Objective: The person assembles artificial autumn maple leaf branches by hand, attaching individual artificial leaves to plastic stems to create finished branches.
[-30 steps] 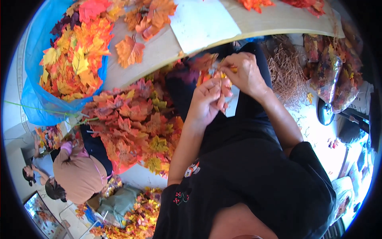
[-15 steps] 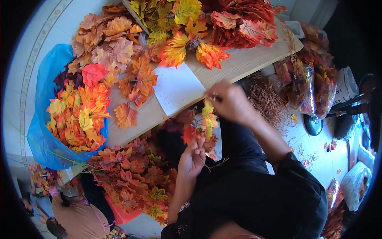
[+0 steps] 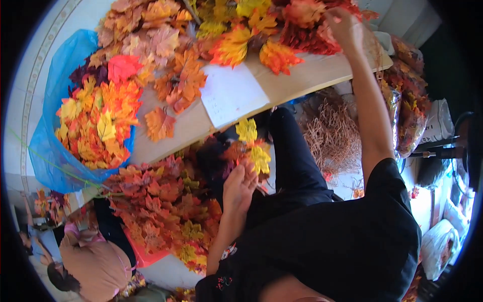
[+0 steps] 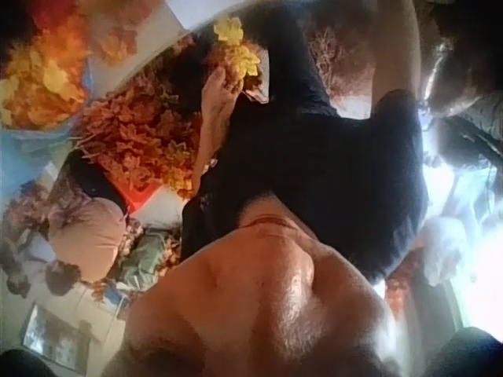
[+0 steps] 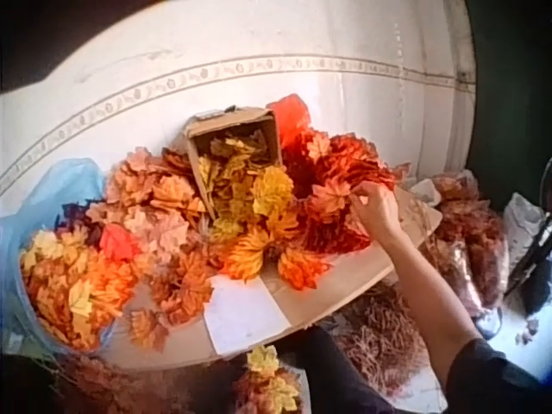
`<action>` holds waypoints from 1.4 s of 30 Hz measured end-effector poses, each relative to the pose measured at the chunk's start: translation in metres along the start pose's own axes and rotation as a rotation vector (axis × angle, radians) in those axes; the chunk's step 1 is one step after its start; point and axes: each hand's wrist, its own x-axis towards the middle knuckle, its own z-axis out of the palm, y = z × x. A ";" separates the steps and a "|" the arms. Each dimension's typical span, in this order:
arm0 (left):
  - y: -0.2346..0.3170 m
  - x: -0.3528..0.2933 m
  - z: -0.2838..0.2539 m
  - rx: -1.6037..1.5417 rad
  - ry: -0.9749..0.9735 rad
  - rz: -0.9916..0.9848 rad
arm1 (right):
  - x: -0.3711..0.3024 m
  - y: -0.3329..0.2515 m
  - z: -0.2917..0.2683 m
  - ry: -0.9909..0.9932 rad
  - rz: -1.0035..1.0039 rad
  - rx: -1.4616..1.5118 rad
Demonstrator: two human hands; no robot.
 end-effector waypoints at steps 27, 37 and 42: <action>0.015 0.011 -0.002 0.097 -0.065 0.214 | -0.267 -0.165 -0.039 -0.826 -0.211 0.729; 0.010 0.011 -0.002 0.181 -0.164 0.319 | -0.278 -0.170 -0.041 -1.092 0.429 1.012; 0.001 0.013 -0.009 0.265 -0.183 0.423 | -0.278 -0.165 -0.041 -1.259 0.690 1.139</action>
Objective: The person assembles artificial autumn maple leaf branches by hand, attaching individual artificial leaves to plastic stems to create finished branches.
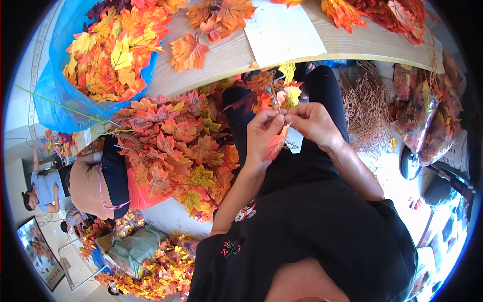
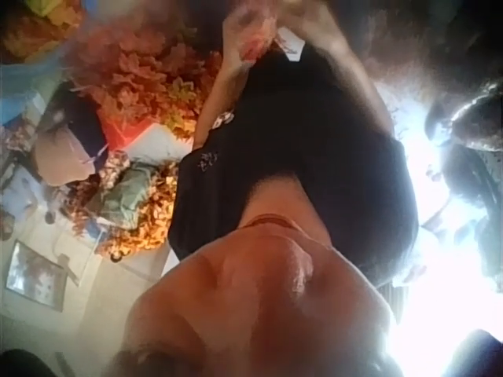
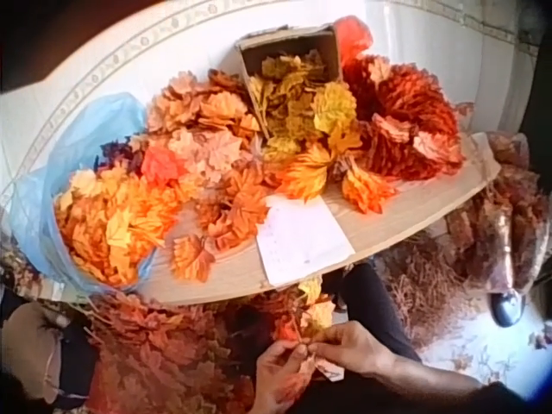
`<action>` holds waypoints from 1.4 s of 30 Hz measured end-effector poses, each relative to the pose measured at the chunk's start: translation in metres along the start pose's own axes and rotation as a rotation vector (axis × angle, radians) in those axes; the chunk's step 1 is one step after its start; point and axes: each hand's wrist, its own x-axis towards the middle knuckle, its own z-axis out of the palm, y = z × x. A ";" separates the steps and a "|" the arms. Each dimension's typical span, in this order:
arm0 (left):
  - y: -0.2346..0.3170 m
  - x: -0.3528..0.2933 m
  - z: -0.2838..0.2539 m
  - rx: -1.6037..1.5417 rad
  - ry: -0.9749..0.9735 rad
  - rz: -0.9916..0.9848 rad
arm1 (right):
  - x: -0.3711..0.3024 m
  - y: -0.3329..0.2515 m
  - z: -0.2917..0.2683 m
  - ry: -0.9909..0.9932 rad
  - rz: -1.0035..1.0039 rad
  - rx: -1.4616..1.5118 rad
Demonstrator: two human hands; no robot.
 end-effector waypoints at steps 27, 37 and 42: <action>0.026 0.010 -0.027 0.026 -0.181 -0.507 | 0.030 -0.022 0.007 0.046 -0.892 -1.365; -0.029 0.036 -0.044 -0.636 0.003 -0.523 | 0.165 -0.233 0.086 0.009 -1.036 -1.040; -0.025 0.031 -0.045 -0.743 0.093 -0.484 | 0.307 -0.292 0.120 0.273 -0.964 -0.927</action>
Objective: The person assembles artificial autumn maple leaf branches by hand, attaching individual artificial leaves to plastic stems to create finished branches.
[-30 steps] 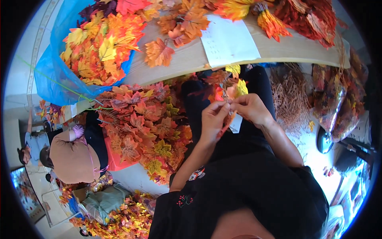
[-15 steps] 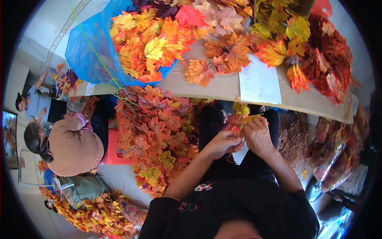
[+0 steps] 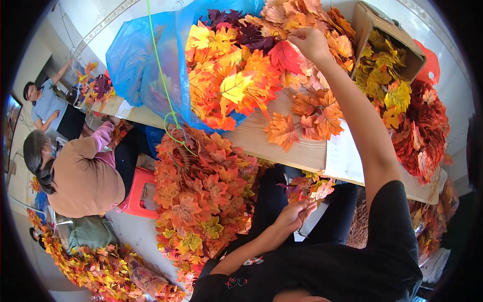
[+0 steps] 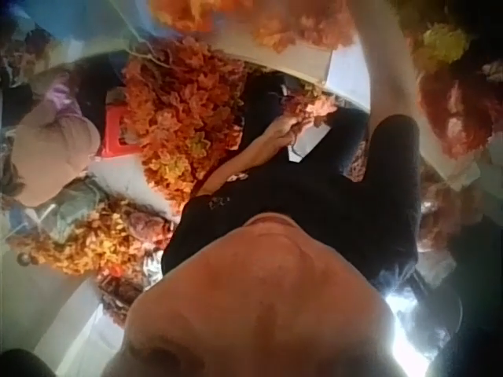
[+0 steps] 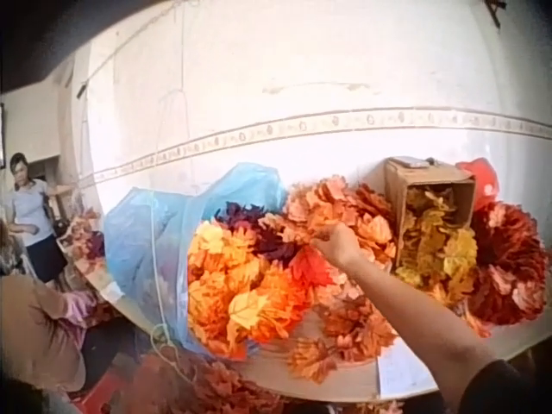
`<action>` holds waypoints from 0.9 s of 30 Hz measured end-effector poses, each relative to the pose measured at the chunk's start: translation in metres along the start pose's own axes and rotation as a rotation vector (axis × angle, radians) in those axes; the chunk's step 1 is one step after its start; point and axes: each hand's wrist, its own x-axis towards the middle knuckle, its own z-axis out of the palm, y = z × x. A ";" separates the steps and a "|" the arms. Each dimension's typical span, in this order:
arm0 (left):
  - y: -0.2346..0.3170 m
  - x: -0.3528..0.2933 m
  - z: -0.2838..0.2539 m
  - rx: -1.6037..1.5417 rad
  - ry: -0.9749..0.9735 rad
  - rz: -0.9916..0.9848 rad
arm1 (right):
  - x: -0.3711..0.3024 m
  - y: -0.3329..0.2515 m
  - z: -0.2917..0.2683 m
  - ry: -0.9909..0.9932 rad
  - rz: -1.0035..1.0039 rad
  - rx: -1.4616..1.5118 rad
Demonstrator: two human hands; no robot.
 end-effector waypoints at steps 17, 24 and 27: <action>0.006 -0.018 0.018 0.313 0.042 0.128 | 0.019 -0.029 -0.023 0.258 -0.073 0.233; 0.012 -0.015 0.010 0.112 -0.176 0.135 | -0.096 -0.069 -0.106 0.018 -0.115 0.332; 0.025 -0.016 0.012 0.158 -0.109 0.251 | -0.181 -0.082 -0.132 -0.122 -0.085 0.024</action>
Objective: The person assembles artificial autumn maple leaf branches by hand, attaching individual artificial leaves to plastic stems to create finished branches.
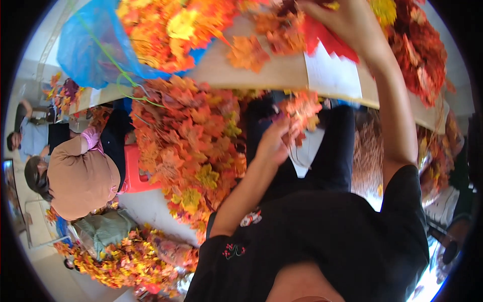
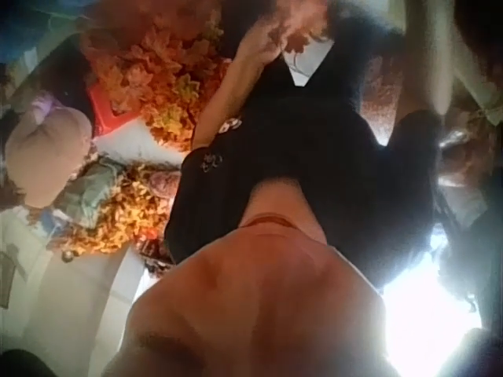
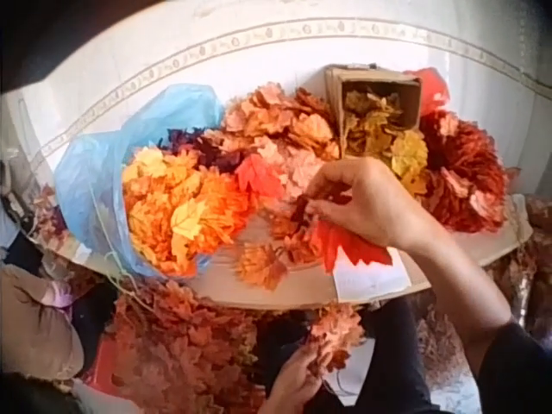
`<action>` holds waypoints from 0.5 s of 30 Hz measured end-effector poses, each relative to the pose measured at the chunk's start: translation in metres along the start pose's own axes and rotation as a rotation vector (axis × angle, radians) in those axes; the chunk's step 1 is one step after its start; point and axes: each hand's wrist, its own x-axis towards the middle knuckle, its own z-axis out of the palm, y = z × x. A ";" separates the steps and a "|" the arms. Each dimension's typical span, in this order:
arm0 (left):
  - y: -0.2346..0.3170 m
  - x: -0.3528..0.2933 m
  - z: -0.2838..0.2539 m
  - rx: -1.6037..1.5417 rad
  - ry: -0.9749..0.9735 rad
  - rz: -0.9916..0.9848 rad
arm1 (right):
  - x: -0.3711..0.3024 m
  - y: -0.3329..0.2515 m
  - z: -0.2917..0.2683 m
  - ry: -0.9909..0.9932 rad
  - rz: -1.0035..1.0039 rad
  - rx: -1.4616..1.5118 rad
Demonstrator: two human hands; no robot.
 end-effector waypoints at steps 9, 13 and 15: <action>-0.003 0.006 0.024 0.005 0.226 -0.216 | -0.209 0.031 0.017 -0.417 0.098 -0.236; -0.016 0.001 0.032 0.070 0.207 -0.242 | -0.234 0.040 0.045 -0.303 0.152 -0.312; -0.017 -0.002 0.031 0.089 0.214 -0.245 | -0.235 0.038 0.047 -0.244 0.171 -0.316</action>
